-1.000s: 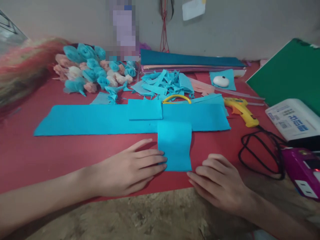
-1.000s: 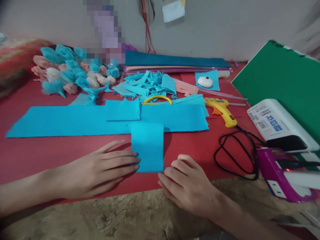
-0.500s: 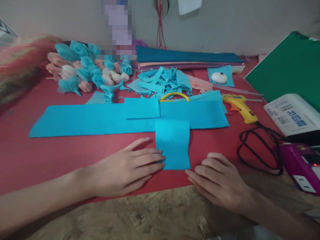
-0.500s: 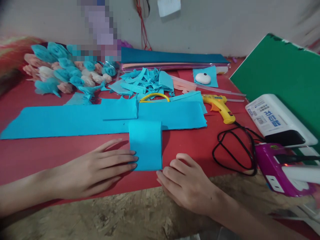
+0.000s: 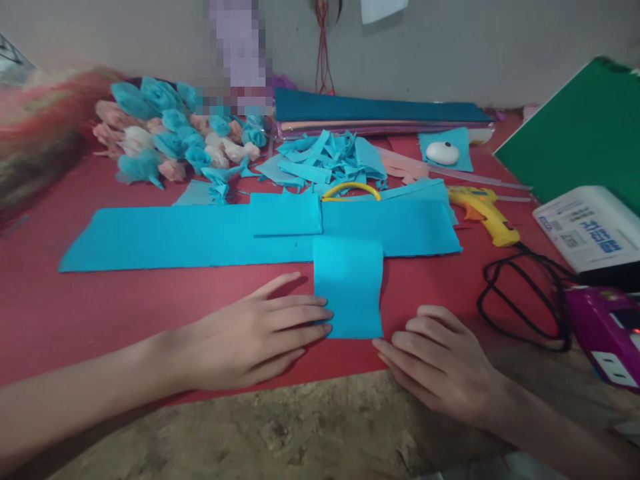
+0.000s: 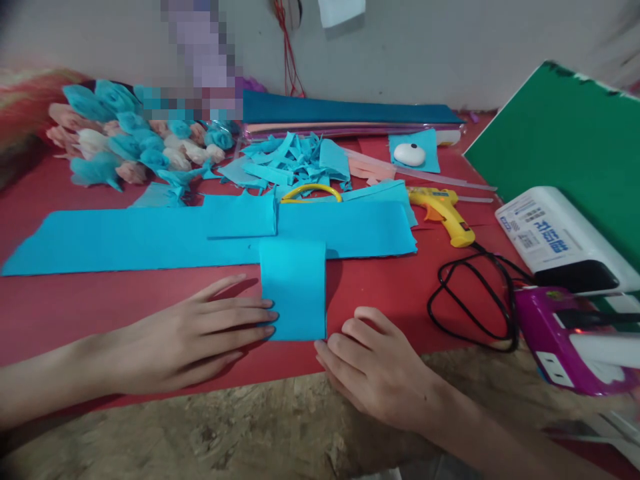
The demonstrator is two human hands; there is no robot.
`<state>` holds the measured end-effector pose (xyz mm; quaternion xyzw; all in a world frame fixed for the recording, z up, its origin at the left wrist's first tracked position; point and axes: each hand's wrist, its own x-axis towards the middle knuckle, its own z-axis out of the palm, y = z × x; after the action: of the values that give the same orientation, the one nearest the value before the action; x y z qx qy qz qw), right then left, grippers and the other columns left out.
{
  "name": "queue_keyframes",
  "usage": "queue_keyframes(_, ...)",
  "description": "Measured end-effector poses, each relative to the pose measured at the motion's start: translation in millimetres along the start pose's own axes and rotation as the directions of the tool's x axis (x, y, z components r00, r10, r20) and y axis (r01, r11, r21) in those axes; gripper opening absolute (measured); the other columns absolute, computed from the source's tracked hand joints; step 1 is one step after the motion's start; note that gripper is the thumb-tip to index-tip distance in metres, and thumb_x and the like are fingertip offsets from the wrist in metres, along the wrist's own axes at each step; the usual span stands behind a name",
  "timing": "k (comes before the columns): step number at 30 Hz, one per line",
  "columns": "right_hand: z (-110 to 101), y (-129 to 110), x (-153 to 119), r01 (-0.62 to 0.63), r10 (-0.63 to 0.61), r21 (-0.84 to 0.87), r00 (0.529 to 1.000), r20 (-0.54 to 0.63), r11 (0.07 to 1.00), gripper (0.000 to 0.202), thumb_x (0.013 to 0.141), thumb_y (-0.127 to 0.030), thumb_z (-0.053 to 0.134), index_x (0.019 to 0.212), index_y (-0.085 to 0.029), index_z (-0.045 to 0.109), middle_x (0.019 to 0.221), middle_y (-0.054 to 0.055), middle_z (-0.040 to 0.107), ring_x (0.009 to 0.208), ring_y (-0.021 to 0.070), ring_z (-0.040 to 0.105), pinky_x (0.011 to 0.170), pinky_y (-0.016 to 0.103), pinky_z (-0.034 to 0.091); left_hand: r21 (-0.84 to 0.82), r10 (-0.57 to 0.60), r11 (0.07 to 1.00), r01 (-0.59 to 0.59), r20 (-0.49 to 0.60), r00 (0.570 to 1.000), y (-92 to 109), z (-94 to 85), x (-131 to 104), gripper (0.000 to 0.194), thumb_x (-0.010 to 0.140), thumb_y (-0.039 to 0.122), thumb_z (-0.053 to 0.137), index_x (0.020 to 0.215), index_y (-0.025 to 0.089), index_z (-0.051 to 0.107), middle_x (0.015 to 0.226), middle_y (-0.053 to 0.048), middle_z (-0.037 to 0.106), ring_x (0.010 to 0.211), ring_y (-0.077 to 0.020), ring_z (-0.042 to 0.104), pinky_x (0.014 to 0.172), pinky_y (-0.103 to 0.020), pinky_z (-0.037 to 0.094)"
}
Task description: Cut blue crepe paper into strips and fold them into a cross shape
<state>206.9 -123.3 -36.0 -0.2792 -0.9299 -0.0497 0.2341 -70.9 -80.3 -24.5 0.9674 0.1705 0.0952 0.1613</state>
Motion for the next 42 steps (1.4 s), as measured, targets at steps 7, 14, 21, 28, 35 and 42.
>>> queue_keyframes(7,0.6,-0.2,-3.5,-0.013,0.013,-0.007,1.0,-0.002,1.0,0.014,0.085,-0.013,0.051,0.088,-0.015,0.065,0.068,-0.001,0.064,0.066,0.0133,0.05,0.073,0.034,0.041,-0.038,-0.018,0.999,0.018,0.022,1.0,0.1,-0.2,0.0,0.038,0.089,0.016,0.044,0.127,0.019,0.05,0.132,-0.005,0.053,0.126,-0.0174,0.044,0.116,-0.038,0.01)
queue_keyframes(14,-0.3,-9.5,3.3,0.127,-0.128,0.015,0.988,0.091,0.992,0.031,0.088,-0.013,0.04,0.111,-0.009,0.061,0.114,0.007,0.065,0.111,0.0174,0.053,0.098,0.033,0.039,-0.011,0.003,1.0,-0.003,0.021,1.0,1.2,-4.0,3.1,0.034,0.089,0.017,0.043,0.122,0.018,0.053,0.128,-0.005,0.057,0.12,-0.0181,0.05,0.114,-0.038,0.011)
queue_keyframes(21,2.2,-10.5,6.9,0.11,-0.112,0.02,0.988,0.109,0.994,0.033,0.087,-0.017,0.045,0.113,-0.005,0.06,0.117,0.009,0.064,0.111,0.019,0.054,0.098,0.033,0.043,0.039,0.048,0.998,-0.05,0.055,0.997,0.7,-13.5,20.0,0.027,0.093,0.021,0.038,0.111,0.019,0.058,0.115,-0.006,0.063,0.107,-0.0174,0.055,0.107,-0.037,0.022)
queue_keyframes(28,6.7,-11.7,1.7,0.088,-0.091,0.048,0.994,0.054,0.995,0.032,0.086,-0.019,0.048,0.113,-0.004,0.059,0.115,0.009,0.065,0.11,0.0201,0.053,0.098,0.035,0.041,0.17,0.143,0.973,-0.155,0.08,0.986,-9.2,-10.0,44.5,0.027,0.095,0.019,0.037,0.114,0.015,0.056,0.099,-0.006,0.064,0.091,-0.018,0.056,0.087,-0.033,0.035)
queue_keyframes(35,3.2,-12.6,8.3,0.053,-0.052,0.082,0.999,-0.009,0.995,0.027,0.087,-0.017,0.048,0.106,-0.005,0.062,0.108,0.007,0.068,0.105,0.0172,0.056,0.095,0.031,0.042,0.217,0.158,0.962,-0.163,0.041,0.987,-15.6,-2.8,49.1,0.027,0.095,0.023,0.038,0.114,0.015,0.056,0.12,-0.008,0.06,0.109,-0.0203,0.054,0.098,-0.034,0.035)
queue_keyframes(42,2.1,-12.9,10.6,0.045,-0.046,0.114,0.999,0.007,0.992,0.028,0.086,-0.017,0.048,0.106,-0.005,0.063,0.108,0.009,0.068,0.104,0.0175,0.056,0.095,0.031,0.043,0.189,0.113,0.972,-0.141,0.148,0.982,-24.1,-0.3,49.9,0.047,0.098,0.034,0.032,0.139,0.011,0.032,0.147,-0.008,0.03,0.136,-0.0168,0.028,0.114,-0.034,0.013)
